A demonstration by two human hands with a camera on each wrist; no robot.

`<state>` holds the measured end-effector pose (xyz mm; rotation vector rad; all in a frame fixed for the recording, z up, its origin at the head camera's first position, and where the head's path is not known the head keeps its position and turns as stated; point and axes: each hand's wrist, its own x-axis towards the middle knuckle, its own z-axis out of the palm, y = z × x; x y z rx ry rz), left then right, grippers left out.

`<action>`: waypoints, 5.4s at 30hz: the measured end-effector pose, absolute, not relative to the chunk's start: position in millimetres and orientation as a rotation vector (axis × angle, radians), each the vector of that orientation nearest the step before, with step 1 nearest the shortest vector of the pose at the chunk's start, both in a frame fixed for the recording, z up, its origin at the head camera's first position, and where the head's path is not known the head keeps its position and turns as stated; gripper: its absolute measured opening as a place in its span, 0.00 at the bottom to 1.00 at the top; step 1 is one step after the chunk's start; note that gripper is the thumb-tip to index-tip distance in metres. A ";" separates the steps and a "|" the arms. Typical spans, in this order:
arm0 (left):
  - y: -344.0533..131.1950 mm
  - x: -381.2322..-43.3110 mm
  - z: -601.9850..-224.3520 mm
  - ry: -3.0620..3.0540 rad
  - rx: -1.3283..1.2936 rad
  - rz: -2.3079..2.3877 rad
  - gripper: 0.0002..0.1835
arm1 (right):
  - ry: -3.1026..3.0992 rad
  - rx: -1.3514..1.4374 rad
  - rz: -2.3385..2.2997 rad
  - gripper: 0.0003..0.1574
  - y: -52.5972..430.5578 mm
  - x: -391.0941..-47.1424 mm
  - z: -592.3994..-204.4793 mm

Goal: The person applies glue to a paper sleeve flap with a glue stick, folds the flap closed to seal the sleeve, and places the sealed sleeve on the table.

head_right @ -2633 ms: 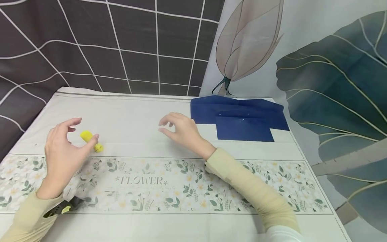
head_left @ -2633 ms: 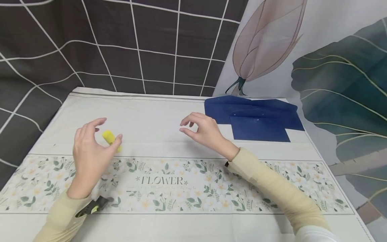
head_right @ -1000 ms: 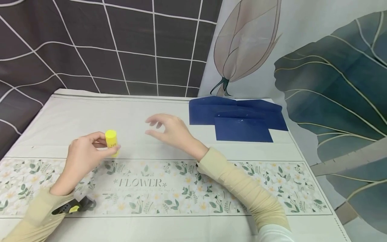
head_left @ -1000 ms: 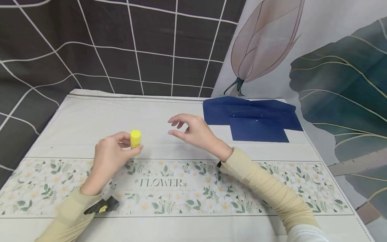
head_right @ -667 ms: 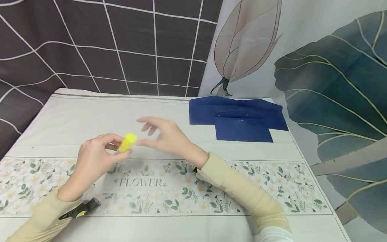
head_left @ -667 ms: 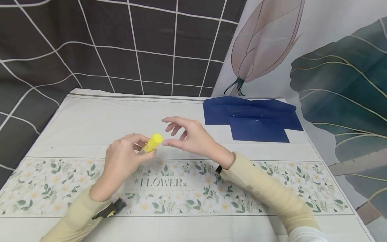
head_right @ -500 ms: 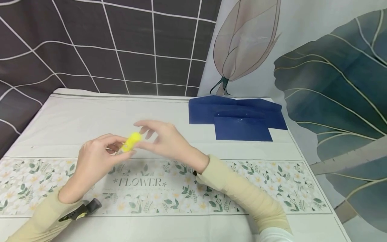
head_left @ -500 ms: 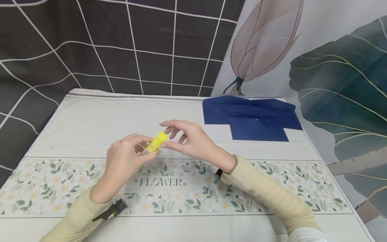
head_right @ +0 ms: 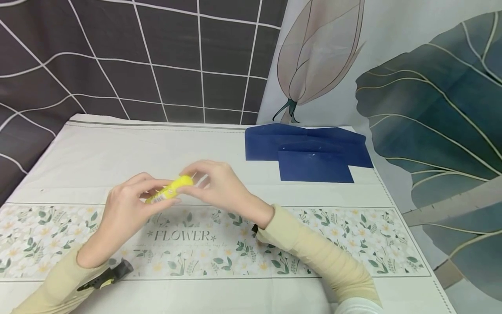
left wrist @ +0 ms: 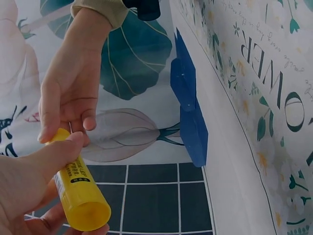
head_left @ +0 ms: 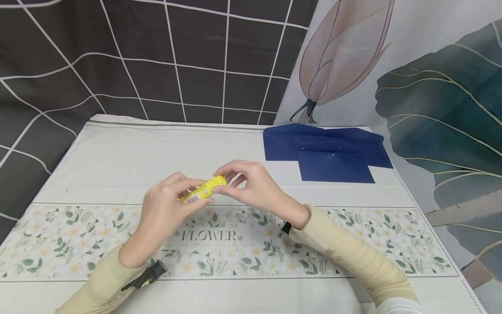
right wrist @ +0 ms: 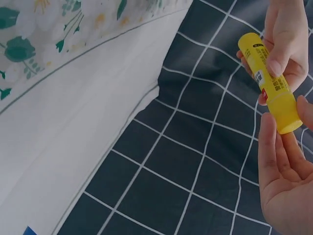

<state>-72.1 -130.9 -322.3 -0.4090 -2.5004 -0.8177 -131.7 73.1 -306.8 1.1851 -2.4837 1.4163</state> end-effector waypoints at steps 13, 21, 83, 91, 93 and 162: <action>-131.9 -72.3 -322.8 -2.561 -0.446 -0.821 0.19 | -2.448 1.200 1.455 0.16 76.1 -131.6 -316.0; -133.5 -71.4 -322.2 -2.588 -0.466 -0.815 0.19 | -2.452 1.194 1.497 0.15 75.4 -132.2 -320.6; -153.2 -69.3 -315.5 -2.473 -0.206 -1.150 0.14 | -2.789 1.254 1.226 0.16 13.0 -163.5 -356.3; -153.5 -69.5 -315.8 -2.500 -0.191 -1.117 0.15 | -2.928 1.361 0.964 0.24 1.3 -152.8 -367.5; -153.6 -69.0 -315.5 -2.511 -0.183 -1.120 0.16 | -2.922 1.391 0.947 0.24 -1.3 -149.9 -371.0; -94.4 -91.0 -312.8 -2.507 -0.367 -1.299 0.16 | -2.454 0.918 2.074 0.21 96.0 -130.5 -331.1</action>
